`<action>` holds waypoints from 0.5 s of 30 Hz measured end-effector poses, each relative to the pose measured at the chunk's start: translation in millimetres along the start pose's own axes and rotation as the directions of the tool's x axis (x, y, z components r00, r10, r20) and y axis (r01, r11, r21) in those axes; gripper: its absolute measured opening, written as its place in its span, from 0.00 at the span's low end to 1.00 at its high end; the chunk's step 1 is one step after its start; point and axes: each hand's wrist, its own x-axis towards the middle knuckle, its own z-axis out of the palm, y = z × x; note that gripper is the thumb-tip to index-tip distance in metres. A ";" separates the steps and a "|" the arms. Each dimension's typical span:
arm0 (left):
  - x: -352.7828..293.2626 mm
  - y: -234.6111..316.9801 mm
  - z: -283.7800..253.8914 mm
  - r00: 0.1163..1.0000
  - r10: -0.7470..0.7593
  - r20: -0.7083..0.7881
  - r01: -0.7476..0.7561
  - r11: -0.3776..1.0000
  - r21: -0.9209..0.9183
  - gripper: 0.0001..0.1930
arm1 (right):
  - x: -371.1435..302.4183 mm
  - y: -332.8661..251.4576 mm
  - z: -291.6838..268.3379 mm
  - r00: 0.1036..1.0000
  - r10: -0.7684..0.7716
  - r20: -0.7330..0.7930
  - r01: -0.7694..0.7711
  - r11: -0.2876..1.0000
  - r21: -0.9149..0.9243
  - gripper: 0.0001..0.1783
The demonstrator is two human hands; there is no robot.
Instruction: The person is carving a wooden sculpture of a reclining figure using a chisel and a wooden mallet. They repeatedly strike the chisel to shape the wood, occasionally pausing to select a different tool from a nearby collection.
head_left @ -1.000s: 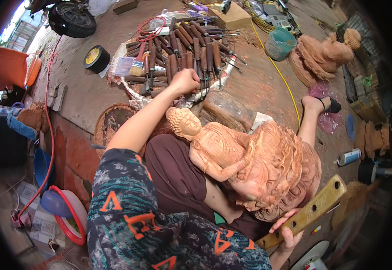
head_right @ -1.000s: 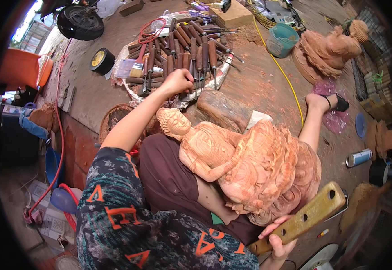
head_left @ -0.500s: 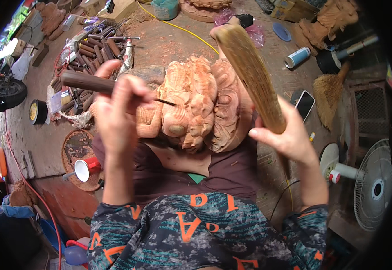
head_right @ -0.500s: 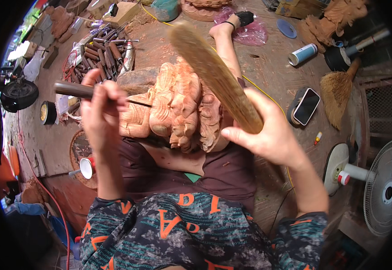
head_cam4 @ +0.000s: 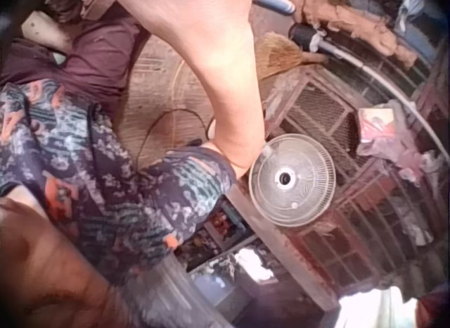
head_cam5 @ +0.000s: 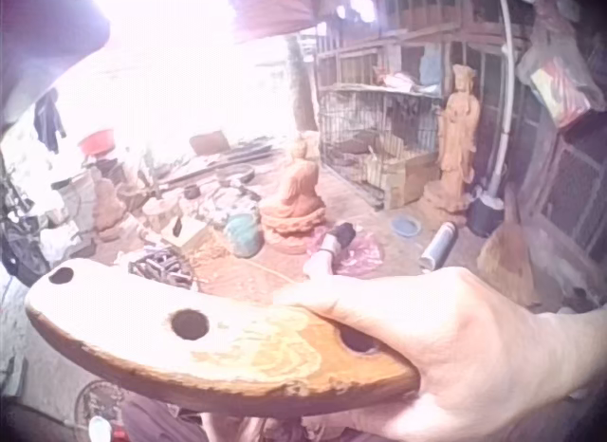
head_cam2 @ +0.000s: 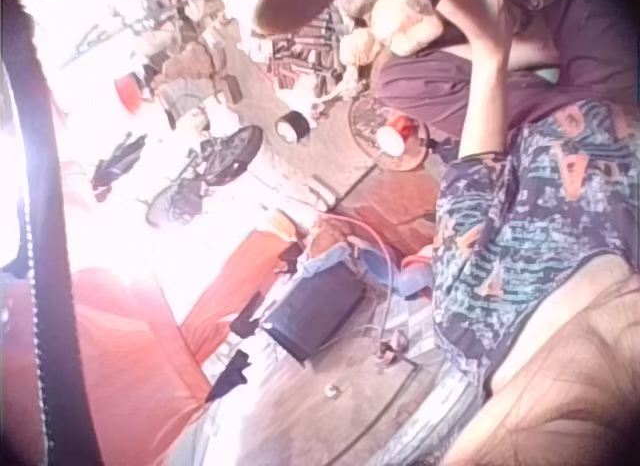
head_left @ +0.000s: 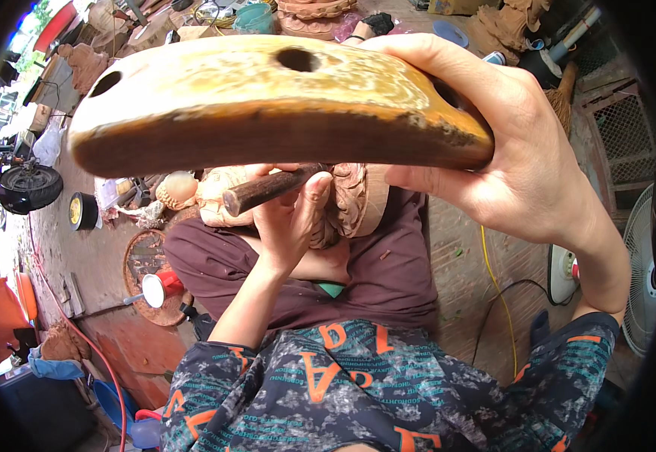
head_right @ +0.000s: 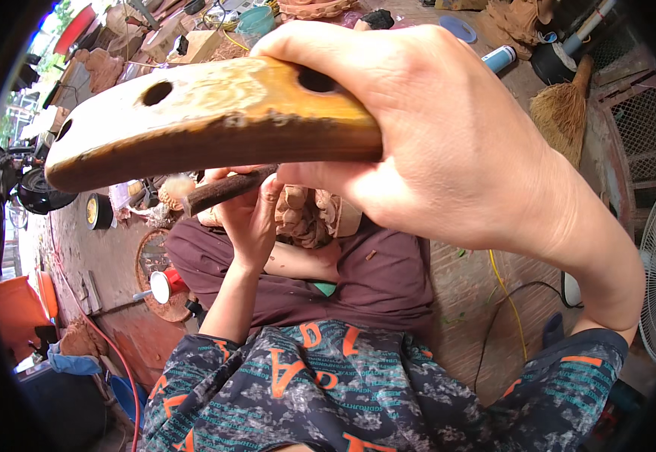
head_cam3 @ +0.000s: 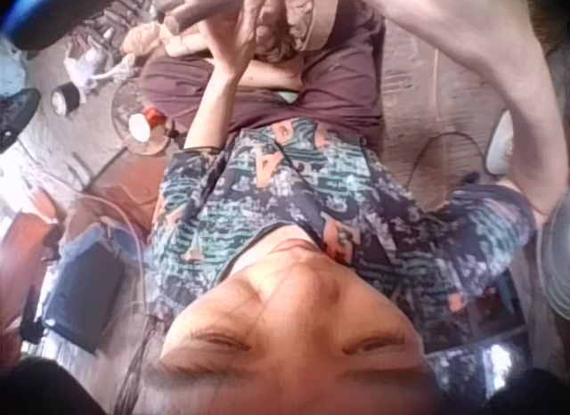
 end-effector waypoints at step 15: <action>11.0 6.3 0.4 0.999 -0.040 -0.025 0.043 0.993 0.110 0.14 | 11.4 1.1 10.2 0.995 -0.091 -0.046 0.092 0.996 0.016 0.30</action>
